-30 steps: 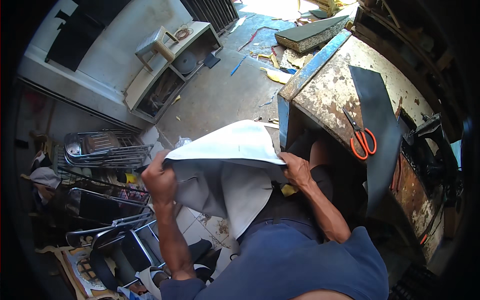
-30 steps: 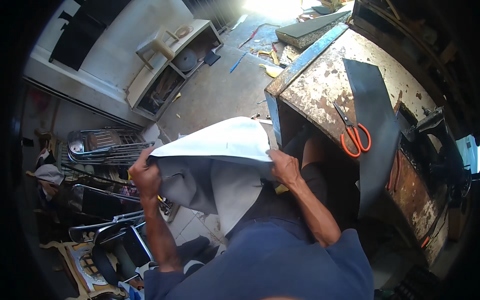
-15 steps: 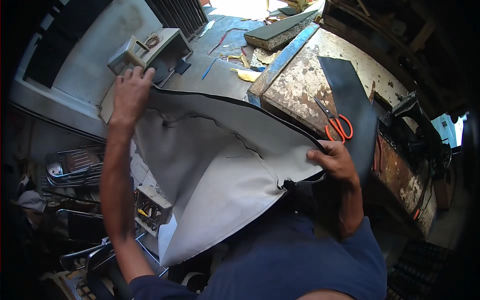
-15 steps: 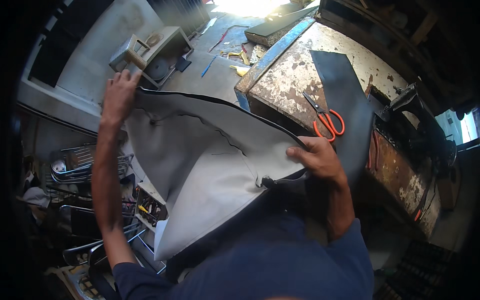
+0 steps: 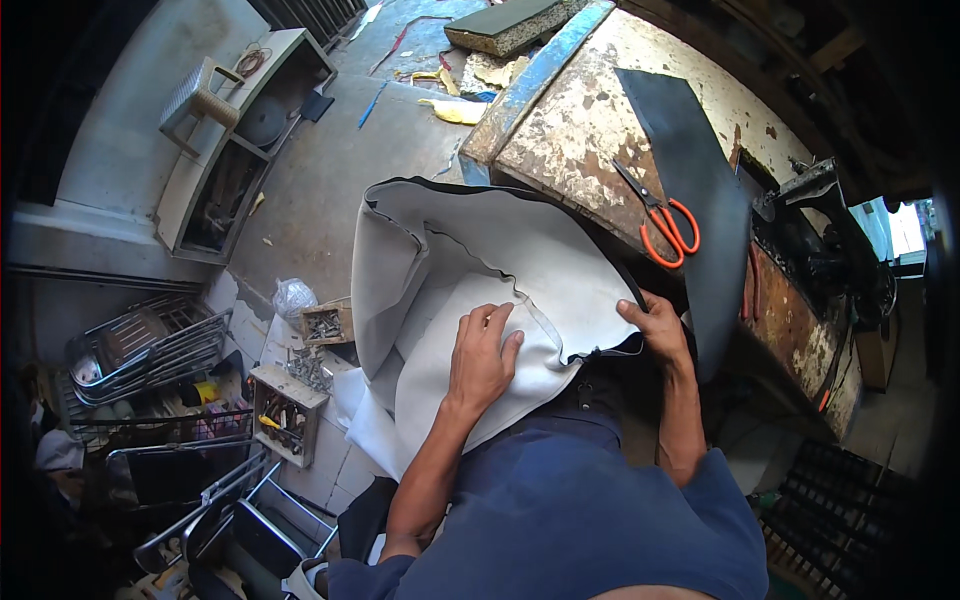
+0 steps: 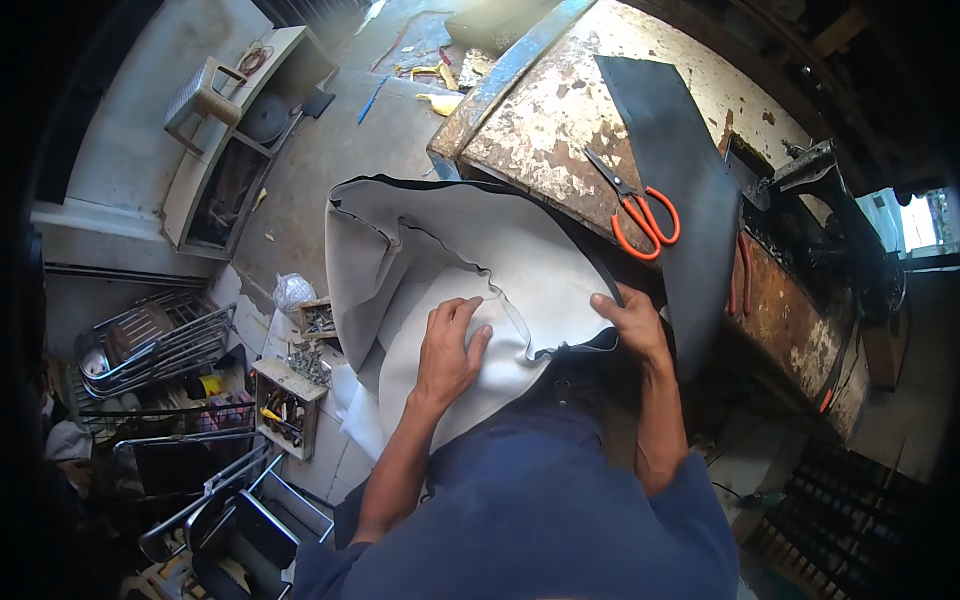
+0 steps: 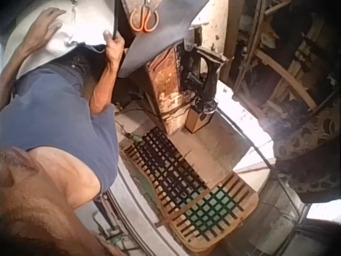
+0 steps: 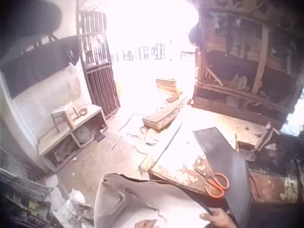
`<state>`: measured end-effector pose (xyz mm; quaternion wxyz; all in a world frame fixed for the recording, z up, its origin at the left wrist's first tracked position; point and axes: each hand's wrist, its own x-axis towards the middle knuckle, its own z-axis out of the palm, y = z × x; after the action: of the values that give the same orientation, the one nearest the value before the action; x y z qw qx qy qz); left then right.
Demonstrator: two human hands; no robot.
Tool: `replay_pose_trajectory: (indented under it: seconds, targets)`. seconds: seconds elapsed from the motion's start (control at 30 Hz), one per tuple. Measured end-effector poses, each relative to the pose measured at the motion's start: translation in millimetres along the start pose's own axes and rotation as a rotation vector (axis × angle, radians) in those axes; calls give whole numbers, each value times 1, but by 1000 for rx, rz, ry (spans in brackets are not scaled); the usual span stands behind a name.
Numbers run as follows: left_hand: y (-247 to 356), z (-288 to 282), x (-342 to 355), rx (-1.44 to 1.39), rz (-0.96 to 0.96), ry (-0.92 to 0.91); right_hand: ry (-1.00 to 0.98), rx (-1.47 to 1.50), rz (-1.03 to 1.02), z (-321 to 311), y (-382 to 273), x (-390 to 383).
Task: The person cuts along a curved line on a large piece of white upholstery fabric using shears, then uses the cut-out section to measure and cut a matching piece of black material.
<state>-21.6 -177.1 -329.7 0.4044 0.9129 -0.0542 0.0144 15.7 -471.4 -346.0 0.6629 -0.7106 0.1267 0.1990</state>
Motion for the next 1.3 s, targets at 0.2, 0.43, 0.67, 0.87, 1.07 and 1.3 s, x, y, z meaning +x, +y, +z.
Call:
replay_pose_trajectory:
  seconds: [0.2, 0.43, 0.67, 0.87, 1.07, 1.3]
  targets:
    - [1, 11, 24, 54, 23, -57, 36, -122, 34, -4, 11, -4]
    - [19, 3, 36, -185, 11, -23, -26, 153, -52, -15, 21, -13]
    - [60, 3, 19, -149, 119, -181, -58, 220, -107, 12, -15, -24]
    - [46, -3, -3, -118, 151, -307, 8, 213, -142, 22, -6, -9]
    - [32, -5, -13, 7, 253, -253, 56, 207, -149, 27, -4, -4]
    - [32, -16, -27, 142, 514, 112, 295, -461, -488, 46, -47, -30]
